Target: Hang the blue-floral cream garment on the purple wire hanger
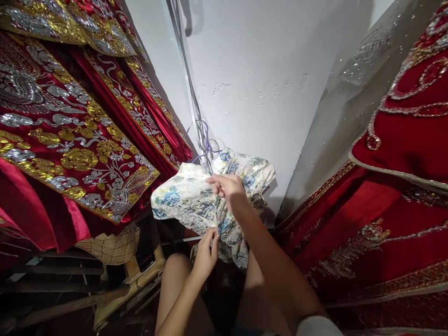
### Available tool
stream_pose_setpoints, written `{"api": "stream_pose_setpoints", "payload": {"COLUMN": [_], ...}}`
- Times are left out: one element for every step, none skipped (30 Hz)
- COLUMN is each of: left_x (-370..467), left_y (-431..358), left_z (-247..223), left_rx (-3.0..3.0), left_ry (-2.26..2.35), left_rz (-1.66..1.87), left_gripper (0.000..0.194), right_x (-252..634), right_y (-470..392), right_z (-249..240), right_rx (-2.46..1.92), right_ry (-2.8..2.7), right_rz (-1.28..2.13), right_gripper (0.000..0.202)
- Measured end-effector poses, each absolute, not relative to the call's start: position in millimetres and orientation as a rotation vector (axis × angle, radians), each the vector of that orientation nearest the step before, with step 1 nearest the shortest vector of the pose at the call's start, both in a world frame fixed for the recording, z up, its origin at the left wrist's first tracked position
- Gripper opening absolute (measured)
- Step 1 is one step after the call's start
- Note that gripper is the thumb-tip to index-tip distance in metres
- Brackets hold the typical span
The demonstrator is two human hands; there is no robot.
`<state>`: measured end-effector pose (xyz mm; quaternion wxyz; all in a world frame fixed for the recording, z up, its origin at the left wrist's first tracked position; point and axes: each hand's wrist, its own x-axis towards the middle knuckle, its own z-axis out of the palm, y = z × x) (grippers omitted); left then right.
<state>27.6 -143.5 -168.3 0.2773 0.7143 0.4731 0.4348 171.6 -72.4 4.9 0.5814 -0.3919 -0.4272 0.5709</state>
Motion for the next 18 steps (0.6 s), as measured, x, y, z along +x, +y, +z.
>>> {"api": "stream_pose_setpoints", "payload": {"left_x": [24, 19, 15, 10, 6, 3, 0, -2, -2, -2, -2, 0, 2, 5, 7, 10, 12, 13], "left_y": [-142, -140, -138, -135, -131, -127, -123, -117, -111, -103, -96, -88, -81, -75, -71, -69, -68, -68], "left_z": [-168, -167, -163, -158, -150, -140, -127, -111, -94, -76, -57, -40, -24, -10, 2, 11, 17, 21], "left_rx": [1.914, 1.908, 1.903, 1.902, 1.898, 1.893, 1.887, 1.862, 1.835, 1.810, 1.818, 1.880, 1.977, 2.098, 2.198, 2.284, 2.347, 2.378], "left_ry": [1.269, 1.269, 1.264, 1.252, 1.230, 1.203, 1.172, 1.143, 1.125, 1.113, 1.092, 1.061, 1.036, 1.021, 1.010, 1.004, 1.004, 1.011], "left_rz": [1.154, 1.139, 1.120, 1.104, 1.107, 1.140, 1.205, 1.318, 1.446, 1.586, 1.680, 1.710, 1.700, 1.636, 1.585, 1.541, 1.518, 1.534], "left_gripper": [0.022, 0.021, 0.022, 0.022, 0.023, 0.023, 0.022, 0.020, 0.021, 0.028, 0.036, 0.039, 0.035, 0.028, 0.022, 0.018, 0.017, 0.017], "right_x": [170, 166, 163, 159, 155, 152, 150, 149, 148, 148, 149, 150, 152, 153, 153, 154, 154, 154], "right_y": [-65, -60, -57, -56, -57, -60, -63, -66, -70, -73, -75, -77, -77, -77, -76, -74, -73, -71], "right_z": [16, 24, 28, 28, 26, 21, 15, 10, 5, 3, 2, 2, 4, 5, 6, 5, 2, -2], "right_rx": [-0.879, -0.851, -0.827, -0.804, -0.787, -0.774, -0.764, -0.761, -0.765, -0.777, -0.792, -0.806, -0.813, -0.815, -0.811, -0.804, -0.801, -0.809], "right_ry": [-0.992, -0.996, -1.006, -1.029, -1.059, -1.092, -1.123, -1.148, -1.164, -1.174, -1.180, -1.187, -1.197, -1.213, -1.233, -1.252, -1.264, -1.269], "right_rz": [1.298, 1.276, 1.257, 1.248, 1.249, 1.252, 1.254, 1.250, 1.244, 1.236, 1.227, 1.219, 1.207, 1.187, 1.160, 1.128, 1.096, 1.072], "right_gripper": [0.023, 0.022, 0.023, 0.023, 0.024, 0.024, 0.024, 0.025, 0.025, 0.026, 0.026, 0.027, 0.027, 0.027, 0.028, 0.028, 0.029, 0.030]}}
